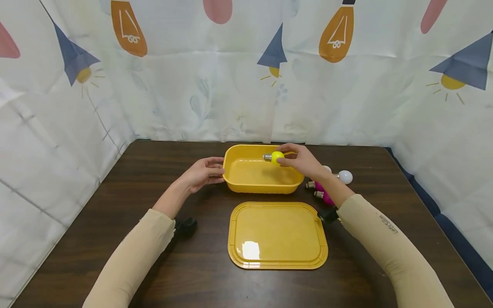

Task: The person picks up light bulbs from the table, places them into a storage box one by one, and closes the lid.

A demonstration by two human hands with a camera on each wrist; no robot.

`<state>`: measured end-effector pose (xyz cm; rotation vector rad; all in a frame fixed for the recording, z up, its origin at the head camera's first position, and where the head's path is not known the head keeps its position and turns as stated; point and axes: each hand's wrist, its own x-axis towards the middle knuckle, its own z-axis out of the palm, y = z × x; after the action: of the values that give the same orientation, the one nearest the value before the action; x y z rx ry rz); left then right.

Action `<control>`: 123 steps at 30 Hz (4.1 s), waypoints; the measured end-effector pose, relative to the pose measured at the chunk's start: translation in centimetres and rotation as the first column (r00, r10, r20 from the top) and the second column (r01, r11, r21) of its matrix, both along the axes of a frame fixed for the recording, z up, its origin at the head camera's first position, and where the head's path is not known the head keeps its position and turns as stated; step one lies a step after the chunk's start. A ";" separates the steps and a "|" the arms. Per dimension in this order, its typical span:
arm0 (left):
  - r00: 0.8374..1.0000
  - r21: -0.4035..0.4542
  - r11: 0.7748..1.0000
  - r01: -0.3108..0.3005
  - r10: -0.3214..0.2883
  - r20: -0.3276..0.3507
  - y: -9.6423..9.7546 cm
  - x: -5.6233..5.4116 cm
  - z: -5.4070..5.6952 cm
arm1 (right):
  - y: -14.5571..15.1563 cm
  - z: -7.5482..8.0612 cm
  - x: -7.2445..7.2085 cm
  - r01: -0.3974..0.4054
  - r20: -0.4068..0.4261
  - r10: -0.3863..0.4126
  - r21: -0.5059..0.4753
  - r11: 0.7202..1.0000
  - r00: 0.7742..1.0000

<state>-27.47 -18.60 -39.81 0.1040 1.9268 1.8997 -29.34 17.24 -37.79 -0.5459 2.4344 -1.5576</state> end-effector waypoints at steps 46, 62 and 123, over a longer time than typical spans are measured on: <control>1.000 0.046 0.999 0.027 -0.027 0.002 0.0 -0.1 -0.3 | -6.6 -1.9 -1.8 -0.029 0.075 0.029 0.001 1.000 0.997; 1.000 0.051 0.998 0.022 -0.022 -0.008 0.0 -0.1 -0.4 | -7.9 -2.2 -1.8 -0.003 0.096 0.001 0.022 1.000 0.995; 0.999 0.042 0.999 0.031 -0.030 -0.026 -0.1 0.1 -0.5 | -7.0 -1.3 -1.4 0.040 -0.099 -0.028 0.130 0.991 0.995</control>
<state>-27.39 -18.65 -40.29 0.1697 1.8903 1.9288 -30.73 10.24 -39.07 -0.5714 2.6093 -1.4004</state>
